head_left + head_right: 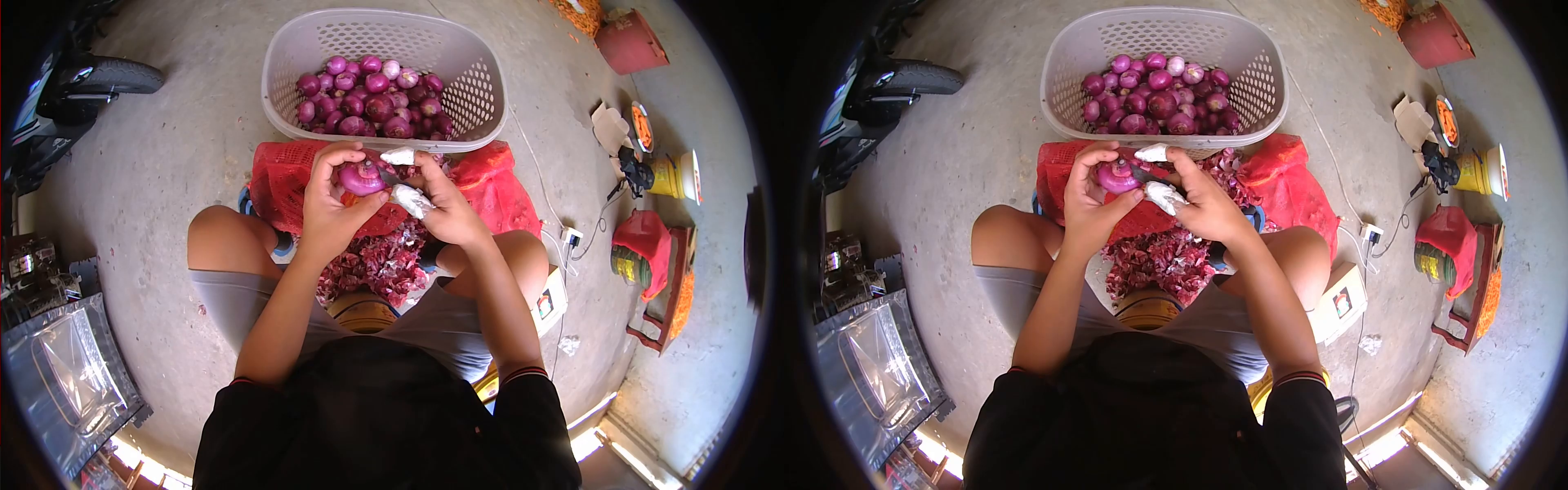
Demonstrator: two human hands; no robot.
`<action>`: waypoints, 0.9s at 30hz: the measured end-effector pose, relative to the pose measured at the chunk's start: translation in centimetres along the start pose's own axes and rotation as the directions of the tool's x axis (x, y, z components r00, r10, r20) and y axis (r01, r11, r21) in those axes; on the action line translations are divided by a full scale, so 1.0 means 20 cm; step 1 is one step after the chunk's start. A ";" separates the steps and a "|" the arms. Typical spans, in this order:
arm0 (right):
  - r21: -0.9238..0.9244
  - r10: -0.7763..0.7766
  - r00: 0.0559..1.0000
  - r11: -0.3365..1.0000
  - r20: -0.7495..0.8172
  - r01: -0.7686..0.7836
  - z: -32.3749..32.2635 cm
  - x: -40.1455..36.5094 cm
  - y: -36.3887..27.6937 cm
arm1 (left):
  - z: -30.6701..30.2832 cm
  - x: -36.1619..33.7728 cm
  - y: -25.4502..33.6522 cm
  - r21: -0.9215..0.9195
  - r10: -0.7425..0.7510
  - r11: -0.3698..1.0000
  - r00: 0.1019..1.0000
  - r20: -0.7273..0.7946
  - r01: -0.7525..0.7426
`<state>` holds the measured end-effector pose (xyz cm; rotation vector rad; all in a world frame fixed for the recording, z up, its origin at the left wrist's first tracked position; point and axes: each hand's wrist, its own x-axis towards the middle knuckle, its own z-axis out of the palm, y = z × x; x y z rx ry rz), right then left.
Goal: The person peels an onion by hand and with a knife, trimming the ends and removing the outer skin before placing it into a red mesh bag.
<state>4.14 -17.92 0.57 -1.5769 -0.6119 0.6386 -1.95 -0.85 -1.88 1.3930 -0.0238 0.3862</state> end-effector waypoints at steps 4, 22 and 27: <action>-0.065 -0.049 0.999 0.997 -0.007 0.048 0.00 0.02 0.05 | 0.00 0.00 0.00 0.047 0.013 0.999 1.000 0.001 -0.013; 0.280 0.122 0.978 0.958 -0.170 -0.070 -0.02 0.01 0.06 | 0.00 -0.02 -0.03 -0.121 0.092 0.988 0.996 -0.012 -0.092; 0.054 -0.015 0.997 0.998 -0.070 0.019 -0.01 -0.02 -0.01 | -0.01 -0.02 -0.03 -0.081 0.063 0.995 0.998 -0.022 -0.064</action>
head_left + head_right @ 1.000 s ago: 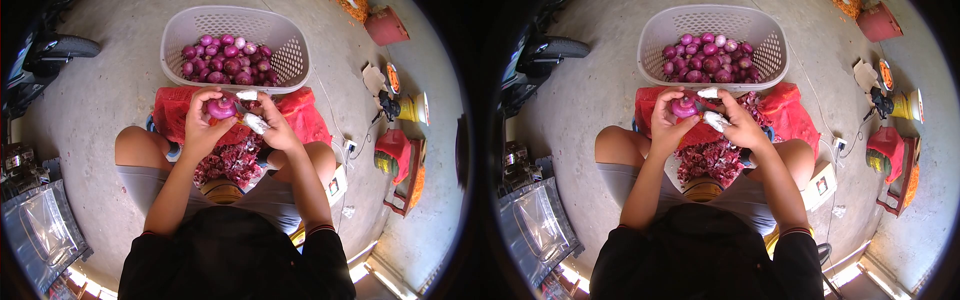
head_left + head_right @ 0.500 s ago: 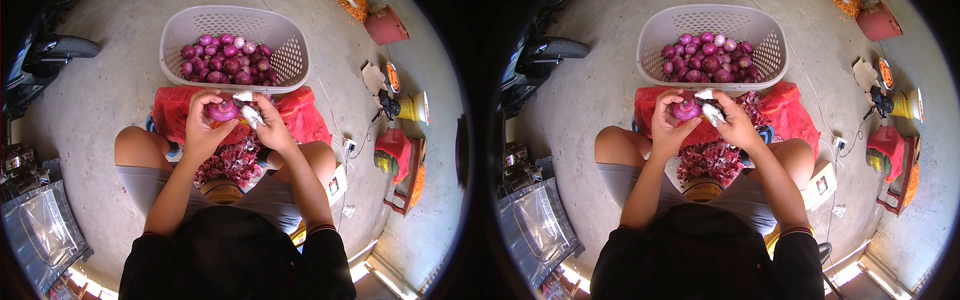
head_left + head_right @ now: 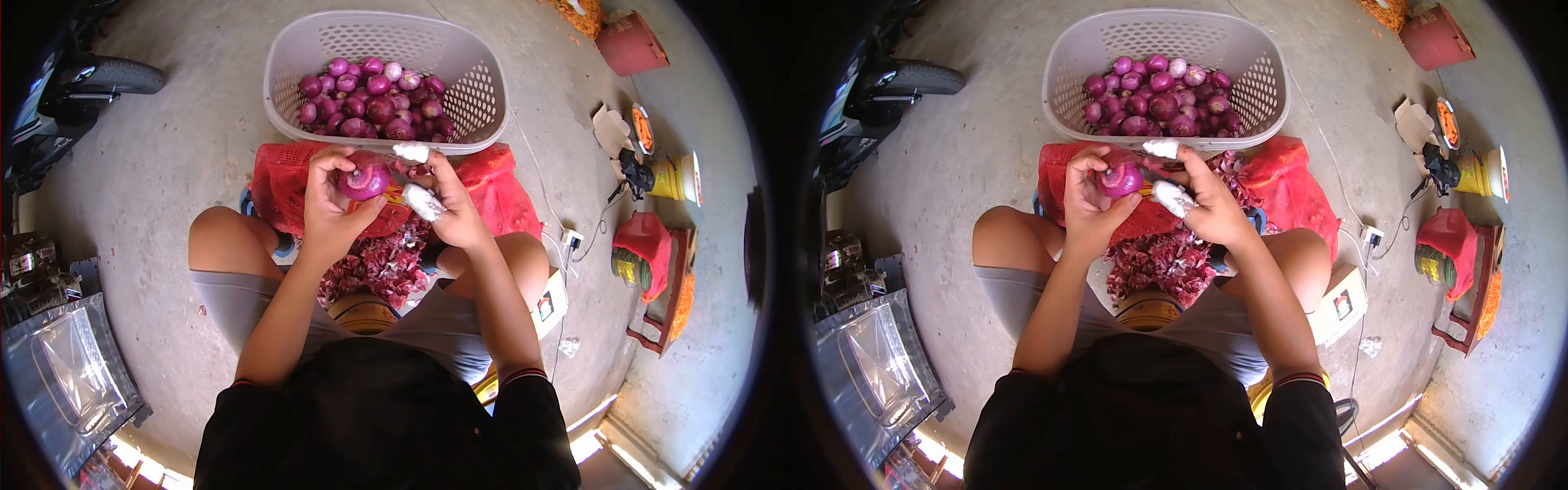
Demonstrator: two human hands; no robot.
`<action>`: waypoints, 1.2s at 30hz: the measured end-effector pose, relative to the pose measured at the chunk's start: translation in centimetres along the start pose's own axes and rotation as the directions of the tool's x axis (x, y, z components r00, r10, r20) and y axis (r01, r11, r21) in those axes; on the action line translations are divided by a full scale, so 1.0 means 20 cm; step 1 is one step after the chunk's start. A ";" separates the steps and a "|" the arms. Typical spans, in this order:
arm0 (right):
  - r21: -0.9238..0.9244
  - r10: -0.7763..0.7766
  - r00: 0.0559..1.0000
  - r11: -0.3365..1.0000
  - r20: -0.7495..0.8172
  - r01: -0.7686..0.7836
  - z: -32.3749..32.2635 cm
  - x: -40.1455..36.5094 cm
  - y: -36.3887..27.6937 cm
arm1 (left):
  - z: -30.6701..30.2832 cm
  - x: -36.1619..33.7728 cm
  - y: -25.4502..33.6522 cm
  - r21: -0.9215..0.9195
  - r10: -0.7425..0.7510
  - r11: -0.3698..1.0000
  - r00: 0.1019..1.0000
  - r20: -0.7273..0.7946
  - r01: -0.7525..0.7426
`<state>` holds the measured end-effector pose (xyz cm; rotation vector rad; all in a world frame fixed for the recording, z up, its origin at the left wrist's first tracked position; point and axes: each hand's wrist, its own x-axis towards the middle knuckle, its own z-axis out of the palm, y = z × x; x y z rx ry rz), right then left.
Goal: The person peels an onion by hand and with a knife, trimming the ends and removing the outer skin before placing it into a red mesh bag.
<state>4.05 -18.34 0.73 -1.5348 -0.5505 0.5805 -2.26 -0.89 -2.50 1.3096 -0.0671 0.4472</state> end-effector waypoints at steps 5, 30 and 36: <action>-0.295 -0.053 0.998 0.953 0.041 0.063 -0.02 -0.02 0.02 | 0.01 0.00 0.01 -0.035 -0.041 0.999 0.998 -0.041 0.040; 0.113 0.044 0.998 0.993 -0.055 -0.037 0.02 0.01 0.02 | 0.01 0.01 0.03 -0.144 -0.068 0.988 0.996 -0.057 0.059; 0.111 0.126 0.990 0.985 0.060 -0.132 0.05 0.00 -0.03 | 0.01 0.01 0.01 0.038 0.025 0.999 1.000 -0.011 -0.025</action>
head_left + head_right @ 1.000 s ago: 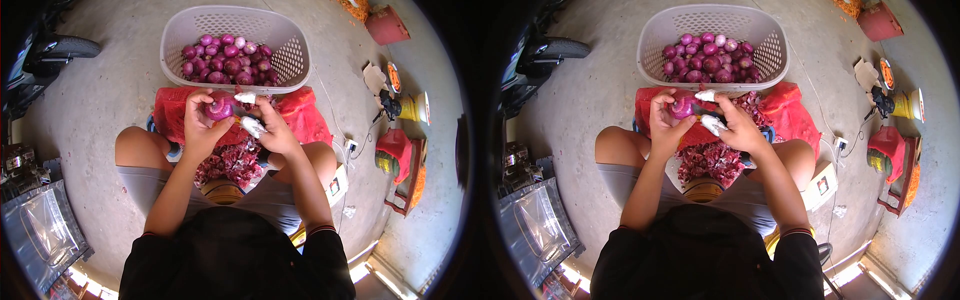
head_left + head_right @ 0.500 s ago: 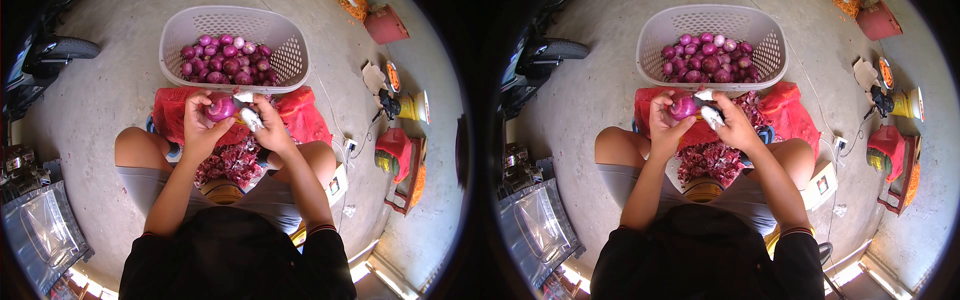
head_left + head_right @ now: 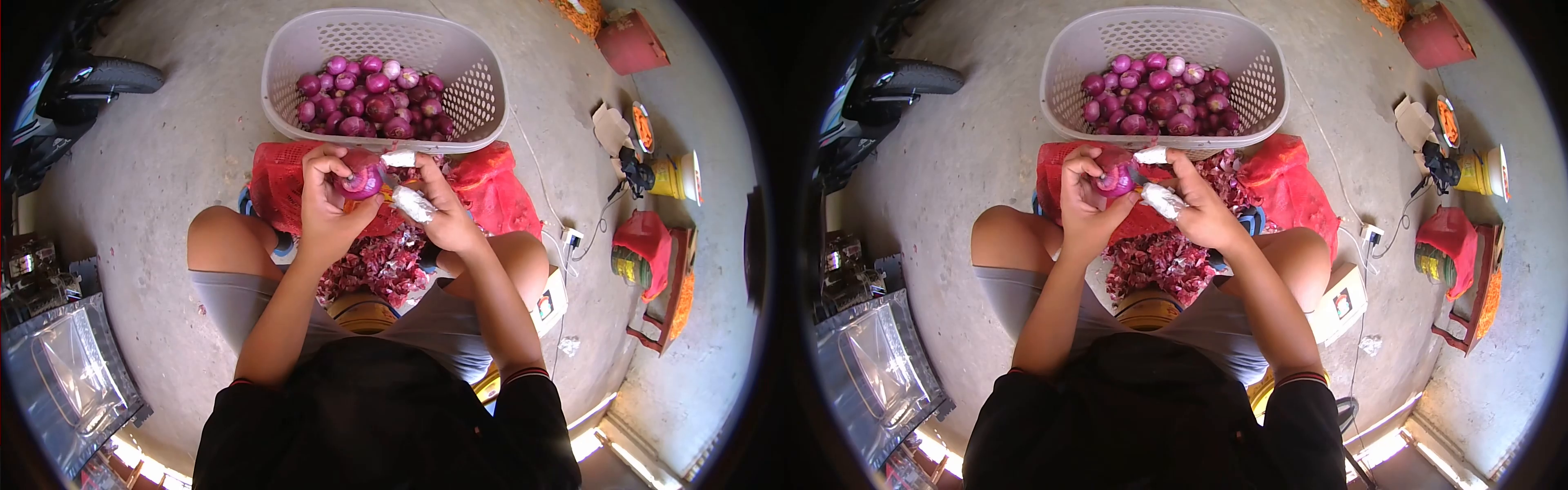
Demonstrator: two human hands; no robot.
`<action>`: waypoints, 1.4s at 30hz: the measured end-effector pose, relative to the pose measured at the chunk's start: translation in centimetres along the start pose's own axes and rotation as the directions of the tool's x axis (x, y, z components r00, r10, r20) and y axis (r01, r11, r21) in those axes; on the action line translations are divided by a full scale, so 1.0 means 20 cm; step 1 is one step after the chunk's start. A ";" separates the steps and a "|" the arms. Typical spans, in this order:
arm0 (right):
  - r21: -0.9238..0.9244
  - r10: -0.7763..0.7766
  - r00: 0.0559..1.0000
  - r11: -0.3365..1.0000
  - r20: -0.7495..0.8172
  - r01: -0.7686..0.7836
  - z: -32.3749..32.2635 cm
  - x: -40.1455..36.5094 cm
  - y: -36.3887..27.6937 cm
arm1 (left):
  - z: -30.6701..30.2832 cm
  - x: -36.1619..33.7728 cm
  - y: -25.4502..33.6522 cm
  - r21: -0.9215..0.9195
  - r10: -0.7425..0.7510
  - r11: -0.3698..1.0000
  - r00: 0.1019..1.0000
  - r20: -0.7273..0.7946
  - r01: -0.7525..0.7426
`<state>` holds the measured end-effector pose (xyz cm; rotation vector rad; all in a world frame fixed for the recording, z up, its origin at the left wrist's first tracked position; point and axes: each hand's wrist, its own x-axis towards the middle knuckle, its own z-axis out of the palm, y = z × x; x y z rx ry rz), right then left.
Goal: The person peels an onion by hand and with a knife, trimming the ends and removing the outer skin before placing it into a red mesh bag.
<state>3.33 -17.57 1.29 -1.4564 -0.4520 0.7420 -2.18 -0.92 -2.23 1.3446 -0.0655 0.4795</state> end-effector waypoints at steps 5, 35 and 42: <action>-0.065 -0.069 0.997 0.996 -0.033 0.066 0.01 0.02 0.04 | 0.01 -0.01 -0.01 0.023 0.013 1.000 1.000 0.013 -0.013; 0.059 -0.026 0.989 0.998 -0.147 0.035 -0.04 0.02 0.04 | -0.01 0.01 0.04 -0.324 -0.133 0.941 0.987 -0.091 0.097; 0.226 -0.048 0.999 0.973 0.005 0.046 0.07 0.01 0.04 | 0.01 0.00 0.02 -0.109 -0.021 0.994 0.999 -0.045 0.016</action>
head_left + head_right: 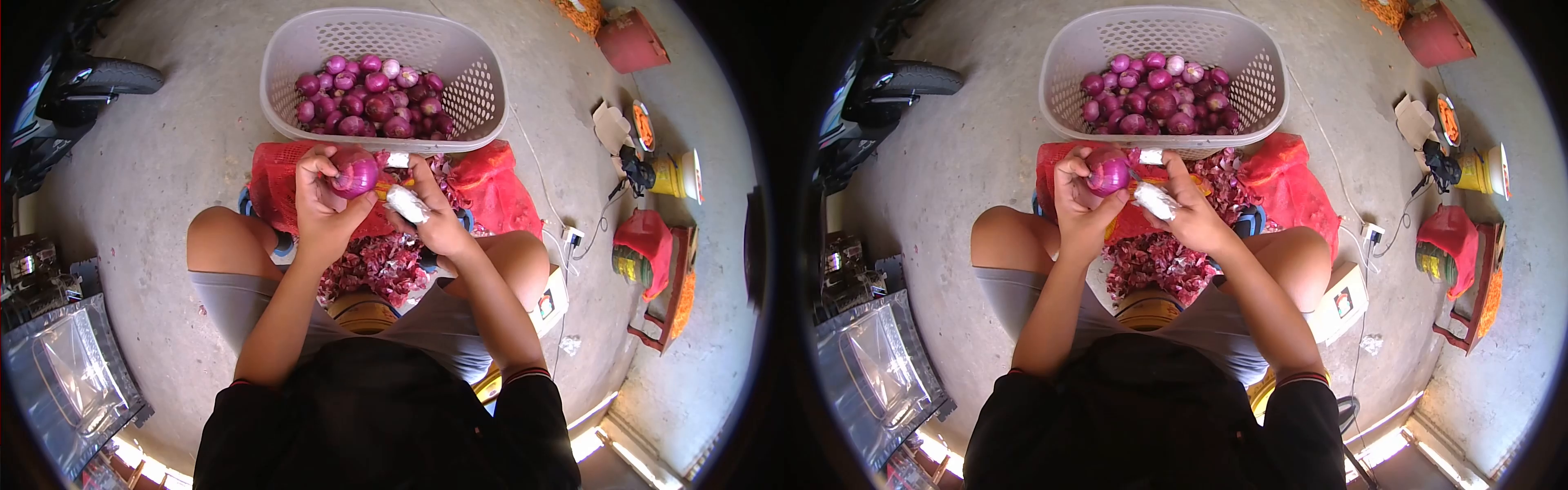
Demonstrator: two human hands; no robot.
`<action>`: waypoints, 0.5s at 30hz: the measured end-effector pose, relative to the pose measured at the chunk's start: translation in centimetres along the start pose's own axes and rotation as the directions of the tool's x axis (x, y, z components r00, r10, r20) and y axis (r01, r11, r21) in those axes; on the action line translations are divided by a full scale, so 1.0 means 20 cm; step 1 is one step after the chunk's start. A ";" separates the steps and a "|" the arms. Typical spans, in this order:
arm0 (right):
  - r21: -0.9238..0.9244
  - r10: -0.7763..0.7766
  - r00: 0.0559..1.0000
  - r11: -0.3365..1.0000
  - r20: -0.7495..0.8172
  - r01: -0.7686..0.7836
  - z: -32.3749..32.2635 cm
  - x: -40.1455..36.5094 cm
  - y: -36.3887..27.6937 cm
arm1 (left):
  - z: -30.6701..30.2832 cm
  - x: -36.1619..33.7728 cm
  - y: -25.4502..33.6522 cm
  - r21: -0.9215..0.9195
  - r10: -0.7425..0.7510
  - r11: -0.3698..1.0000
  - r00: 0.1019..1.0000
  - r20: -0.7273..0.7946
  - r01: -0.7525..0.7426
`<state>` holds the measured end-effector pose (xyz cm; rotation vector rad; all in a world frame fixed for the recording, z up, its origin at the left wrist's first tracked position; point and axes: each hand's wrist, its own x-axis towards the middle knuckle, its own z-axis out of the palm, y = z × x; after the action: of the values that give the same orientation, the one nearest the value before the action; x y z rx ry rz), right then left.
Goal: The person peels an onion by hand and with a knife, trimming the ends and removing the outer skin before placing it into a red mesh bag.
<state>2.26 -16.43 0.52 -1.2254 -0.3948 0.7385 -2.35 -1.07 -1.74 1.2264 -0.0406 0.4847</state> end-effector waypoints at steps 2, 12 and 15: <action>-0.016 0.078 0.997 0.997 -0.005 -0.078 -0.01 0.01 0.01 | 0.01 0.00 -0.01 -0.015 0.020 1.000 0.999 0.026 -0.020; 0.022 0.074 0.979 0.997 -0.188 -0.071 -0.08 0.03 0.01 | 0.00 -0.01 -0.02 -0.177 -0.075 0.982 0.997 -0.033 0.068; -0.103 -0.036 0.958 0.995 -0.284 0.007 -0.14 0.04 0.00 | -0.02 0.01 0.00 -0.308 -0.106 0.948 0.993 -0.053 0.085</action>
<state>4.65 -17.92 -0.46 -1.3984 -0.2078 0.5168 -2.27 -0.64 -1.76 0.9025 0.0024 0.4181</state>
